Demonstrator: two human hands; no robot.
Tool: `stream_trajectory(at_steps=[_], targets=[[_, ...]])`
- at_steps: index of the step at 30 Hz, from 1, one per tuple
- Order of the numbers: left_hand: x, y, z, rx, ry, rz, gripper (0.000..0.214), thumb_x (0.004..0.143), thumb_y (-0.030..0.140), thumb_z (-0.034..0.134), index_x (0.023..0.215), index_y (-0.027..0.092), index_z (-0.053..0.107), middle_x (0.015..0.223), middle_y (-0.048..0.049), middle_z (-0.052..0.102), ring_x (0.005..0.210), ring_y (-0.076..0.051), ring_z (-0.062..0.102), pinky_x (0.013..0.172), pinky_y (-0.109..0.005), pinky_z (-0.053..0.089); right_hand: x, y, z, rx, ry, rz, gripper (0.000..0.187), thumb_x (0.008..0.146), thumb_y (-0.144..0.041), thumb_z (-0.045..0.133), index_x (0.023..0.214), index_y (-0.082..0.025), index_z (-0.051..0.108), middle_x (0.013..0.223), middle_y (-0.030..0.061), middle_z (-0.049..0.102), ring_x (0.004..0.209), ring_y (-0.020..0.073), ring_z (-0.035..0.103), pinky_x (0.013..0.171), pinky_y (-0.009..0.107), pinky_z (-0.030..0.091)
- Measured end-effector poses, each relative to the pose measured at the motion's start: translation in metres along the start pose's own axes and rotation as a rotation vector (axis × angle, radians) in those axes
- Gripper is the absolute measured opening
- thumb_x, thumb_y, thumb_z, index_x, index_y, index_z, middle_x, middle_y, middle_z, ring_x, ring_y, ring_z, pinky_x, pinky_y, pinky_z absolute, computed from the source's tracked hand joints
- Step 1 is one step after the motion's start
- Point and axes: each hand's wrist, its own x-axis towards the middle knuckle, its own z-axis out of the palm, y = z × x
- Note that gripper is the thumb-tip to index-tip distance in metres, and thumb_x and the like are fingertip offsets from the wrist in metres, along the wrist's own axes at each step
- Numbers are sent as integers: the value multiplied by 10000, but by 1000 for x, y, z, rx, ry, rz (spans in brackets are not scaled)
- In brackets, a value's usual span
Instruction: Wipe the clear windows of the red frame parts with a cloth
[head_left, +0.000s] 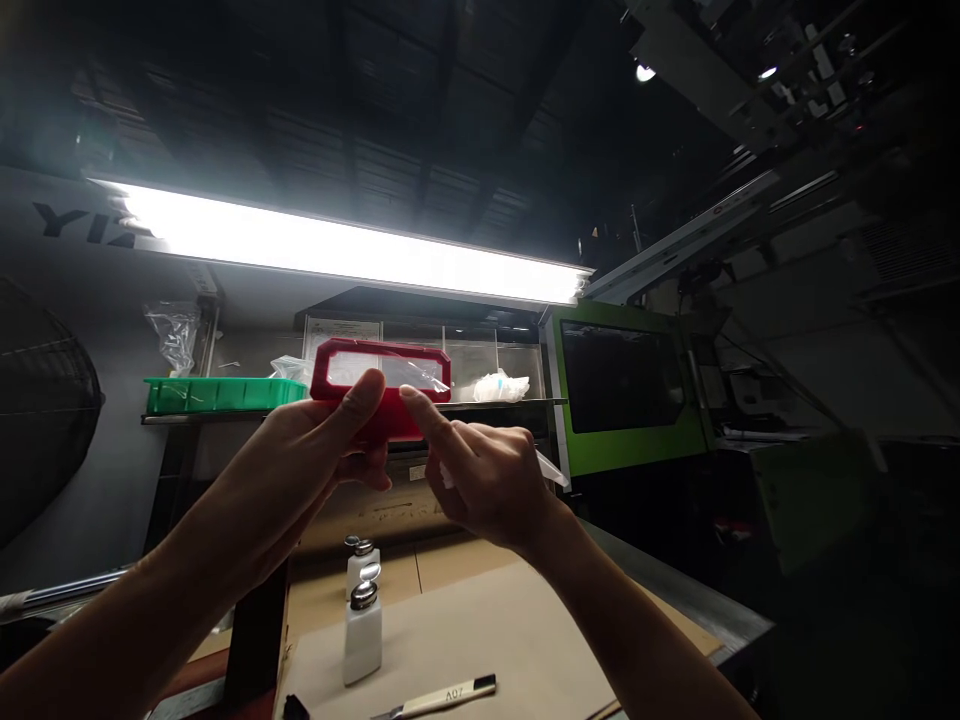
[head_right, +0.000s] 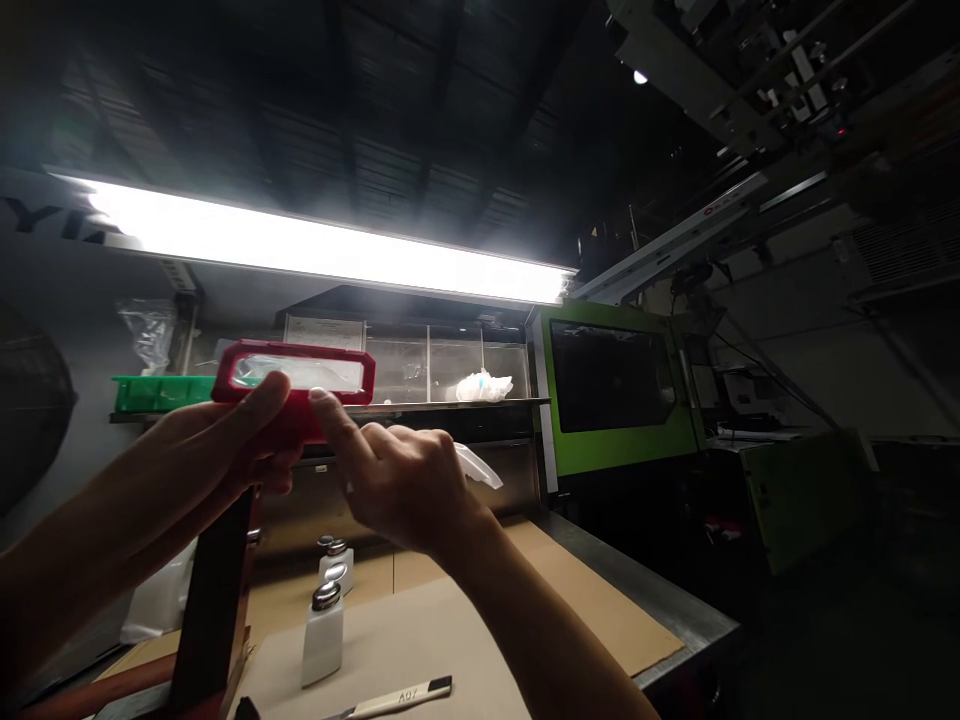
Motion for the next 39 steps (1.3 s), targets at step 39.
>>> stream_trajectory(at_steps=[39], targets=[[-32,-45,-18,-52,57,-146,384,633,547,708,627,164,679,527,4,627,481,-117,564,488,-222,470,-9,-20,33,1457,36,859,257,671,-360,749,693,-141,619,399,-118,348,342,10,227,333,183,148]])
